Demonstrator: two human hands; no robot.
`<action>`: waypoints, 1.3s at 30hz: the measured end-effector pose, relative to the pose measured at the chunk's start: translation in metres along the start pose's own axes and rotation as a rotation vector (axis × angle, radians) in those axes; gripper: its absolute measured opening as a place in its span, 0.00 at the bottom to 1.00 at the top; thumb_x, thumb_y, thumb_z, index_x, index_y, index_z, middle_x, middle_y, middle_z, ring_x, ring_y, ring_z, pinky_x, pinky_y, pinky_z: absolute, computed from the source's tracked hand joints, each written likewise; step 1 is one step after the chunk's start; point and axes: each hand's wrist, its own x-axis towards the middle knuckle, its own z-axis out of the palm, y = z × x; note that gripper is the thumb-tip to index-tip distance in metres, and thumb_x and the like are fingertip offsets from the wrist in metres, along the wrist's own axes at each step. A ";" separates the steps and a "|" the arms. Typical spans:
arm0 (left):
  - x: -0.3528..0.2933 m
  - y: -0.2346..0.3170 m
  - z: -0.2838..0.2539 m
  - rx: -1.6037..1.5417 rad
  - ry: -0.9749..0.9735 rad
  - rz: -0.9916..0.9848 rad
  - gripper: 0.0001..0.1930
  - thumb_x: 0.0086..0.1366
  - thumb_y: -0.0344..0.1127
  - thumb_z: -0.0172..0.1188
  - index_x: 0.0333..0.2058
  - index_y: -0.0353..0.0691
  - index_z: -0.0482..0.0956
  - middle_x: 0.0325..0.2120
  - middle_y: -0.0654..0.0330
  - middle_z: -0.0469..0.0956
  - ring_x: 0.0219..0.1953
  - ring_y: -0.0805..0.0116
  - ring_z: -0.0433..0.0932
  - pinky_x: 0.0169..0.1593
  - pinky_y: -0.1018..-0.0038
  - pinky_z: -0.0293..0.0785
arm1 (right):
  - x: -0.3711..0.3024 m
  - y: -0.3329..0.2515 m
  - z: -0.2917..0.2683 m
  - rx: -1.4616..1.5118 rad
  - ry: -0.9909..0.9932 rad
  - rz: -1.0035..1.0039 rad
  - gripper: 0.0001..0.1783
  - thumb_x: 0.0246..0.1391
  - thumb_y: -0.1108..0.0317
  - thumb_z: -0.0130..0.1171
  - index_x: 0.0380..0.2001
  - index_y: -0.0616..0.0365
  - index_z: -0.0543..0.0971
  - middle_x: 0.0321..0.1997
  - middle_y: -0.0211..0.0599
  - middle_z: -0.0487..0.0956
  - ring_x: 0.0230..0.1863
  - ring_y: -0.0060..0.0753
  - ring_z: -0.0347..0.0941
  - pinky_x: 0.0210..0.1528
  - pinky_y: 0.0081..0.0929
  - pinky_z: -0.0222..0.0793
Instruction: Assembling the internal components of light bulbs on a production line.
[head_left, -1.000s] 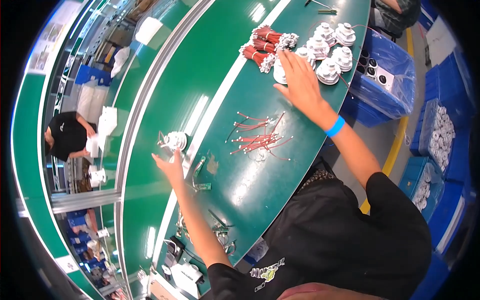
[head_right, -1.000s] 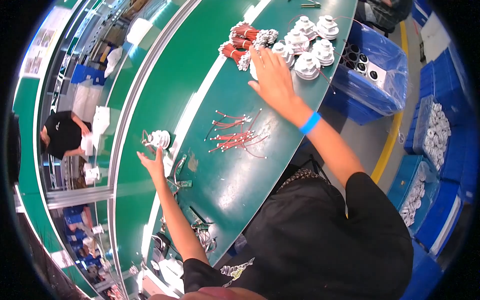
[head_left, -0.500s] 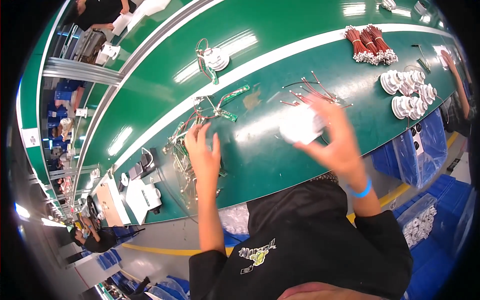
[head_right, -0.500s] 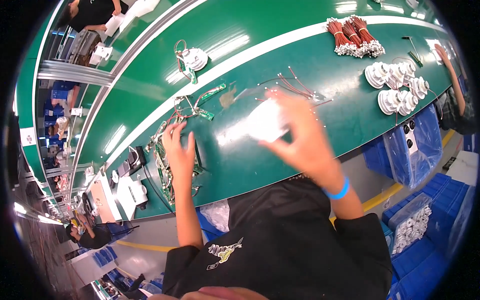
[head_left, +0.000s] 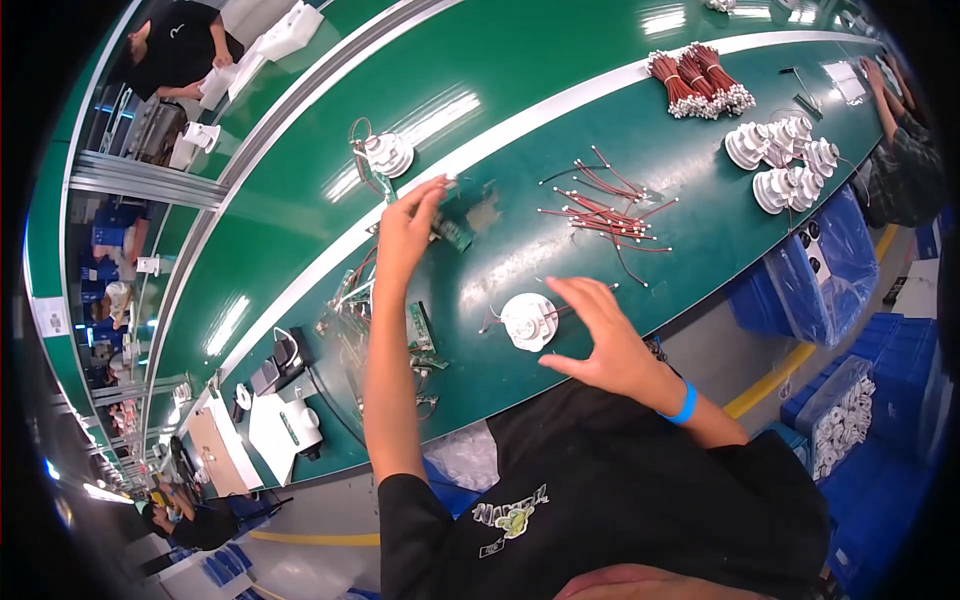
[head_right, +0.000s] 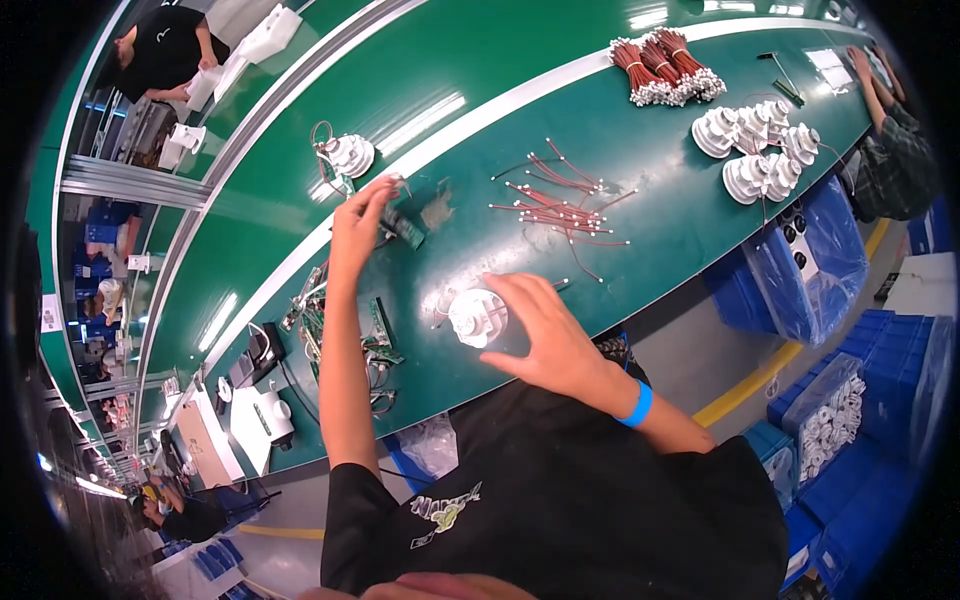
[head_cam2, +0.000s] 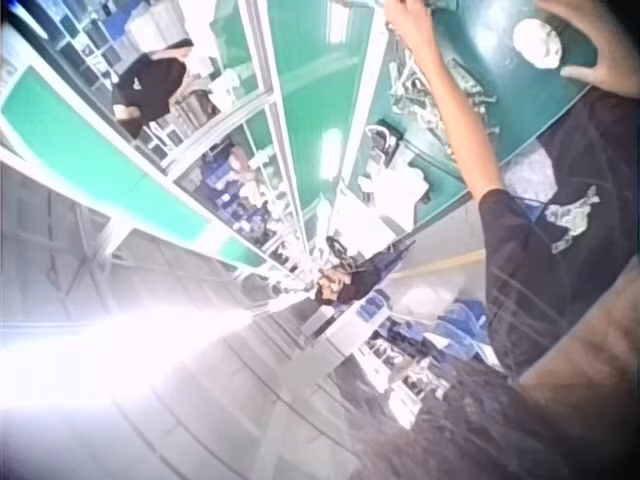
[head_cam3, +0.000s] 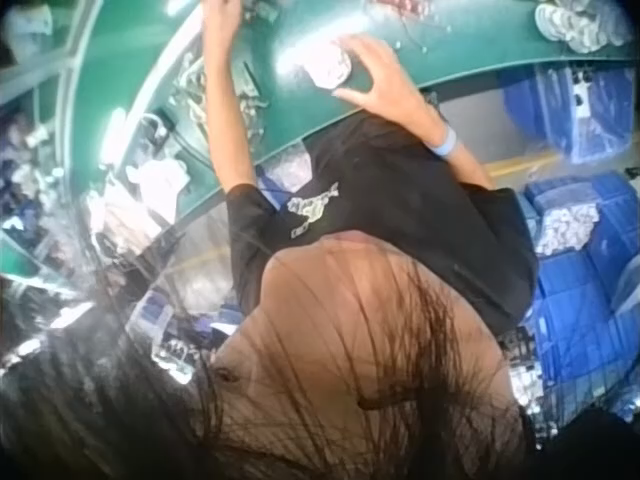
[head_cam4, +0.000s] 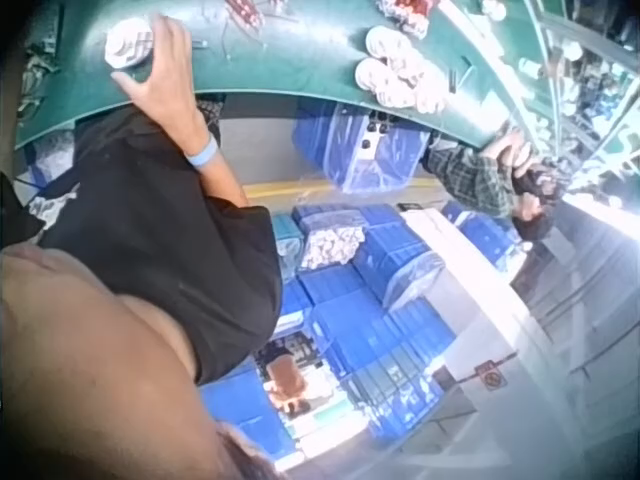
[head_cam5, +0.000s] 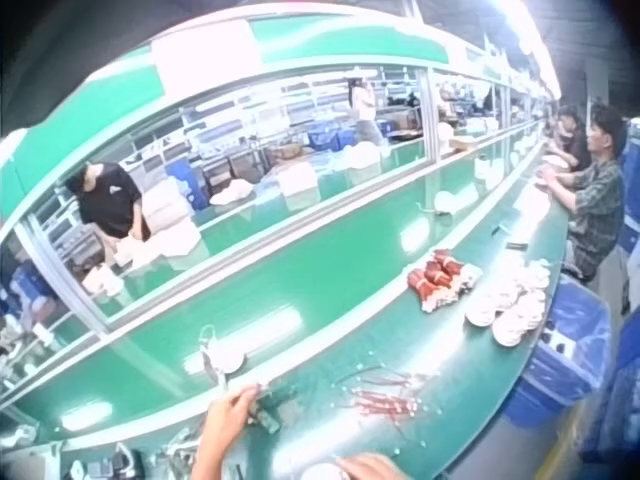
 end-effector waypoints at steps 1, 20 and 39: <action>-0.003 0.000 -0.003 -0.141 0.056 -0.034 0.16 0.70 0.38 0.55 0.49 0.32 0.80 0.44 0.56 0.83 0.44 0.72 0.80 0.50 0.75 0.73 | -0.001 -0.001 -0.002 -0.013 0.043 0.033 0.48 0.38 0.65 0.76 0.63 0.60 0.64 0.60 0.48 0.69 0.62 0.51 0.63 0.65 0.42 0.58; -0.101 0.139 0.041 -0.725 -0.058 -0.092 0.21 0.72 0.33 0.52 0.61 0.31 0.67 0.55 0.47 0.74 0.56 0.58 0.75 0.60 0.65 0.70 | 0.034 -0.018 -0.018 1.129 -0.280 0.315 0.36 0.58 0.71 0.62 0.66 0.64 0.60 0.50 0.44 0.77 0.45 0.26 0.77 0.39 0.23 0.77; -0.183 0.098 0.064 -1.026 0.085 -0.355 0.20 0.61 0.33 0.66 0.48 0.28 0.77 0.47 0.51 0.78 0.47 0.64 0.78 0.52 0.69 0.74 | 0.007 -0.024 -0.005 0.922 -0.335 0.209 0.42 0.56 0.79 0.61 0.70 0.63 0.52 0.71 0.39 0.59 0.69 0.31 0.59 0.67 0.30 0.58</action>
